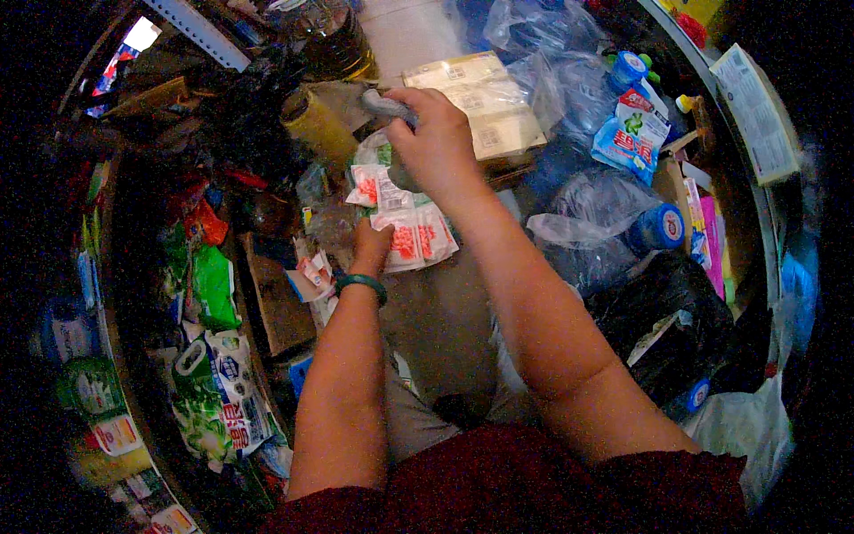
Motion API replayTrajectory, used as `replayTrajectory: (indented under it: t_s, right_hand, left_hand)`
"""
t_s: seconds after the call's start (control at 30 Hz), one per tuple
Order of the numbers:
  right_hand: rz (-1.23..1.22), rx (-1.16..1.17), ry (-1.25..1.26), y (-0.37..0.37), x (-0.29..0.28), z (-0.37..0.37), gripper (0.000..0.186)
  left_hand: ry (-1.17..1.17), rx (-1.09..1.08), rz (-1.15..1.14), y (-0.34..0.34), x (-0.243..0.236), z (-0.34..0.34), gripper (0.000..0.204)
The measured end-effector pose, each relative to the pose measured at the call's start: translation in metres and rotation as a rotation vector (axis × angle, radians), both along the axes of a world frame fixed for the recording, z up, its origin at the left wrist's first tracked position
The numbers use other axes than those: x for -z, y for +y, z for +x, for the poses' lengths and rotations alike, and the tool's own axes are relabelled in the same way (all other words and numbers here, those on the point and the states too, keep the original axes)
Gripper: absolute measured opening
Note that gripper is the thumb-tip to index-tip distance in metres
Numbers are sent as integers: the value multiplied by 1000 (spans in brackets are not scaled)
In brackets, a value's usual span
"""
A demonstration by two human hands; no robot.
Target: The person sits on the floor in a cluttered storage area and repeatedly picks up small white packets, stamps them with a red hand stamp, and places them into a plastic bag. The person also handles a blue box and other items on the floor.
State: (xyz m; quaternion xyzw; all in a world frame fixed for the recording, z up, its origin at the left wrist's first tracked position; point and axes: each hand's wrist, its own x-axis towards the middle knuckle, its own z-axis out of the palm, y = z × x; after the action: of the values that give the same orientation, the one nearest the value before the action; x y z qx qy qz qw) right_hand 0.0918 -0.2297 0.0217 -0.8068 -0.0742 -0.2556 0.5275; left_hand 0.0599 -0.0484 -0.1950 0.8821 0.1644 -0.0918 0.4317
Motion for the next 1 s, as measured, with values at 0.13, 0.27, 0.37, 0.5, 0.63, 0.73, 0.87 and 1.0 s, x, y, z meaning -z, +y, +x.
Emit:
replayTrajectory:
  t_s: [0.13, 0.27, 0.37, 0.5, 0.63, 0.73, 0.87, 1.0]
  right_hand:
    - [-17, 14, -25, 1, 1, 2, 29]
    - [-22, 29, -19, -2, -1, 2, 29]
    - [-22, 32, -14, -4, -4, 0, 29]
    - [-16, 56, -33, -7, -4, 3, 29]
    - [23, 75, -56, -2, -5, 3, 28]
    - [36, 69, -48, -3, -8, 3, 28]
    - [27, 79, -31, -6, -8, 4, 27]
    - [39, 62, -60, -5, -5, 9, 28]
  left_hand:
    - [23, -16, 347, -8, -8, -3, 51]
    - [86, -18, 377, -16, -29, -9, 56]
    - [46, 36, 498, -18, -42, -11, 54]
    - [-39, -19, 407, -17, -43, -1, 43]
    - [-145, 13, 334, -2, -25, 24, 34]
    - [-143, 92, 356, -6, -22, 46, 35]
    - [28, 118, 494, -28, -38, 63, 38]
    - [113, 99, 577, -41, -48, 73, 40]
